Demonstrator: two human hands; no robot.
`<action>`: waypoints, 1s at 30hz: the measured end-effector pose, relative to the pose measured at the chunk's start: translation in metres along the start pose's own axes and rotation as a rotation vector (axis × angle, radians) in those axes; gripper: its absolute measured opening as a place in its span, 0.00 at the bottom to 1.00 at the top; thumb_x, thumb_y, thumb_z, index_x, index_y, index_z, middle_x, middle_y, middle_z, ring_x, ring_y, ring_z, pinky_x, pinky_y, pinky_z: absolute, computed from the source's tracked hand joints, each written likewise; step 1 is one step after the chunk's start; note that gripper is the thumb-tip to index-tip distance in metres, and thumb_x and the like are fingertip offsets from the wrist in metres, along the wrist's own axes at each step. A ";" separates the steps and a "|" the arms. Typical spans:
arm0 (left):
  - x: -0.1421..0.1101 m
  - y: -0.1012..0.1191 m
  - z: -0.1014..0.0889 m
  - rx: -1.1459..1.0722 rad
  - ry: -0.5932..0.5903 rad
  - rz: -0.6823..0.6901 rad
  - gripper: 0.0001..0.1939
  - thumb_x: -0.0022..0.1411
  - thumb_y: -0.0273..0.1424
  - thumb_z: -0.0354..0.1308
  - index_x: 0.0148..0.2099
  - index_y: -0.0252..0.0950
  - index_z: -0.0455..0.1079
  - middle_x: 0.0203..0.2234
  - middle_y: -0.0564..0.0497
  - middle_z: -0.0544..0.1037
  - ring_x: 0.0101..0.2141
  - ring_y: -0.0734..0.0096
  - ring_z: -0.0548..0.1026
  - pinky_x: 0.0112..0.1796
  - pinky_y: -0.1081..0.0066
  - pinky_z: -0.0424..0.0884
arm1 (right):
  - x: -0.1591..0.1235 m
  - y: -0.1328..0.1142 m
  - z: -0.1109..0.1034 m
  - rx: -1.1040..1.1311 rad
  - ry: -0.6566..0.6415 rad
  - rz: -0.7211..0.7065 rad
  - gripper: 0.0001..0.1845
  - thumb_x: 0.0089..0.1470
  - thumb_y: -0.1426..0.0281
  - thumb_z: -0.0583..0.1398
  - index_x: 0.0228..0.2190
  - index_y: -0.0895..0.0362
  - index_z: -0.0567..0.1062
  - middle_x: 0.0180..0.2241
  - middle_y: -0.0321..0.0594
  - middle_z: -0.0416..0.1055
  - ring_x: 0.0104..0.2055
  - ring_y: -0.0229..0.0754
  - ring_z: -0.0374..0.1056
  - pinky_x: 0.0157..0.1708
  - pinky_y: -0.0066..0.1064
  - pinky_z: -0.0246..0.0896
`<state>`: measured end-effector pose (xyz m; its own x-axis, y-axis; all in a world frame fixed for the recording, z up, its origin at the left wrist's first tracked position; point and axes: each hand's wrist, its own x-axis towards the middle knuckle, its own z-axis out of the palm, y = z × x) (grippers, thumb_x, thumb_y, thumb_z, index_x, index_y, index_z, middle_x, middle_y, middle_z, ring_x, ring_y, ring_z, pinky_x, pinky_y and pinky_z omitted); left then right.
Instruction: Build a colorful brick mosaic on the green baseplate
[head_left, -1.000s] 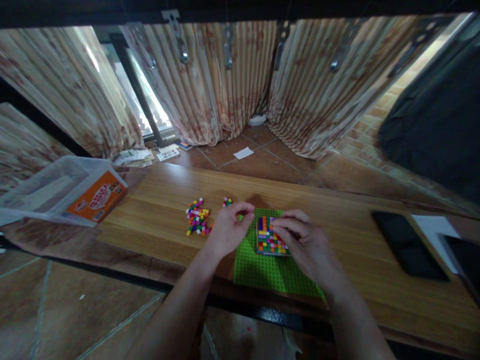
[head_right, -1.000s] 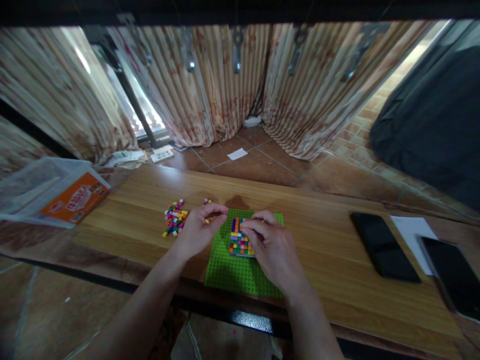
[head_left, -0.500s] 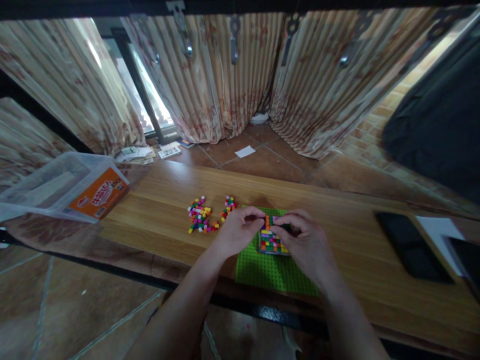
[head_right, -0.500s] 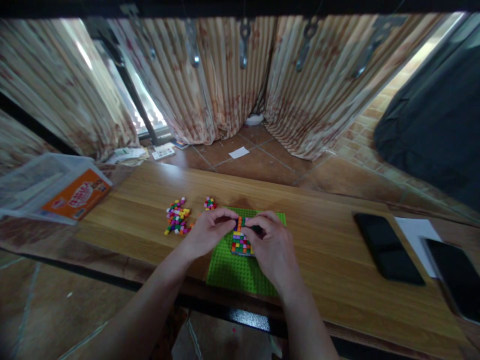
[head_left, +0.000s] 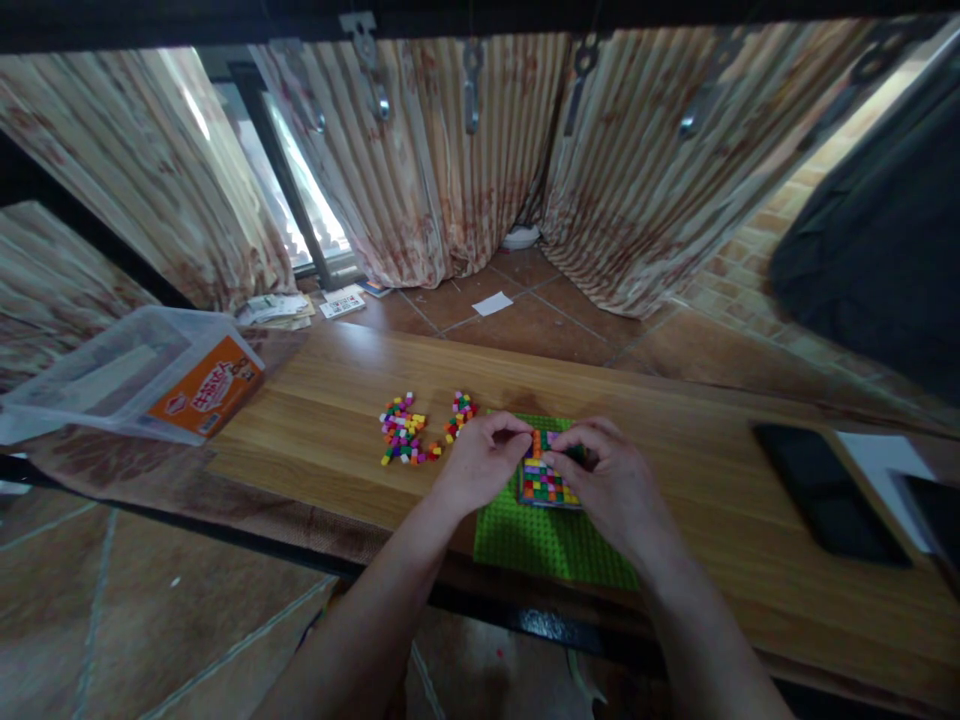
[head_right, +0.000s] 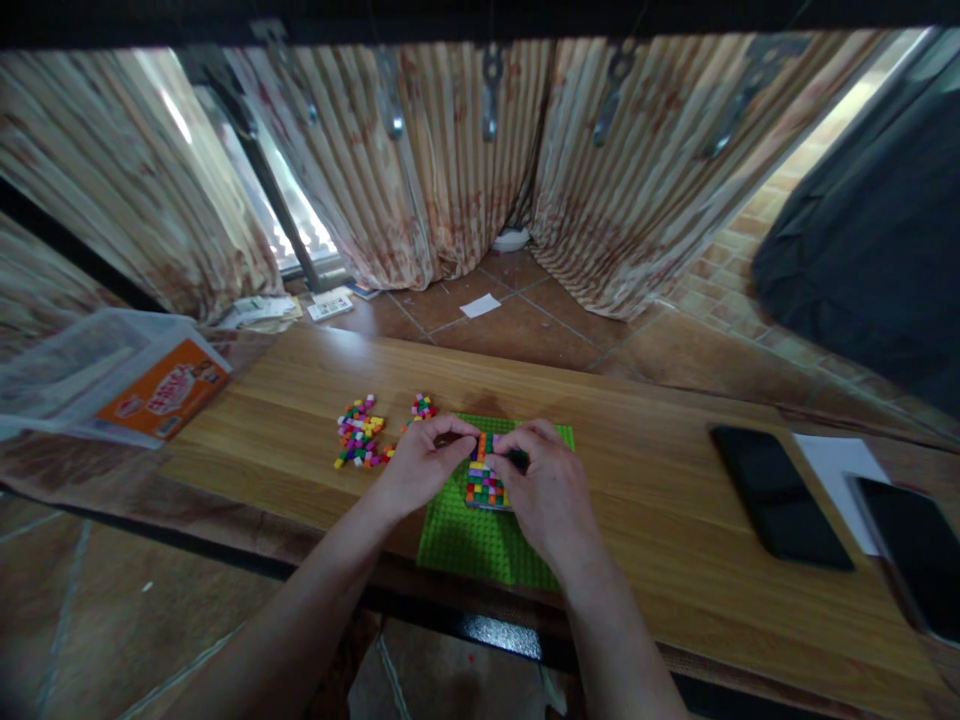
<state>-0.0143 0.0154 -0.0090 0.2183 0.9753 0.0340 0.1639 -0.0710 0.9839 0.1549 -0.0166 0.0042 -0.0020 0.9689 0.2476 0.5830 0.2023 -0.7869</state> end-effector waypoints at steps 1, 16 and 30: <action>0.000 -0.001 0.000 0.010 -0.006 0.001 0.07 0.60 0.26 0.58 0.36 0.35 0.78 0.31 0.50 0.82 0.31 0.70 0.78 0.36 0.70 0.73 | 0.000 0.001 0.000 0.016 0.006 0.007 0.09 0.53 0.61 0.64 0.28 0.52 0.79 0.34 0.39 0.73 0.33 0.42 0.68 0.35 0.36 0.63; 0.003 0.002 -0.097 -0.223 0.575 -0.020 0.12 0.52 0.38 0.65 0.34 0.33 0.77 0.29 0.51 0.80 0.29 0.76 0.75 0.35 0.73 0.72 | -0.051 -0.075 0.072 0.633 -0.301 0.235 0.17 0.51 0.72 0.53 0.38 0.53 0.80 0.23 0.33 0.65 0.25 0.39 0.61 0.27 0.29 0.59; -0.022 -0.005 -0.143 -0.150 0.558 0.019 0.08 0.55 0.34 0.61 0.31 0.34 0.76 0.24 0.54 0.77 0.27 0.75 0.72 0.33 0.73 0.69 | -0.009 -0.036 0.134 -0.051 0.002 -0.072 0.13 0.57 0.75 0.54 0.35 0.56 0.79 0.45 0.50 0.73 0.48 0.51 0.70 0.52 0.47 0.67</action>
<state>-0.1576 0.0245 0.0103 -0.3269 0.9399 0.0989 0.0175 -0.0986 0.9950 0.0252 -0.0132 -0.0450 -0.0444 0.9518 0.3036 0.6219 0.2642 -0.7372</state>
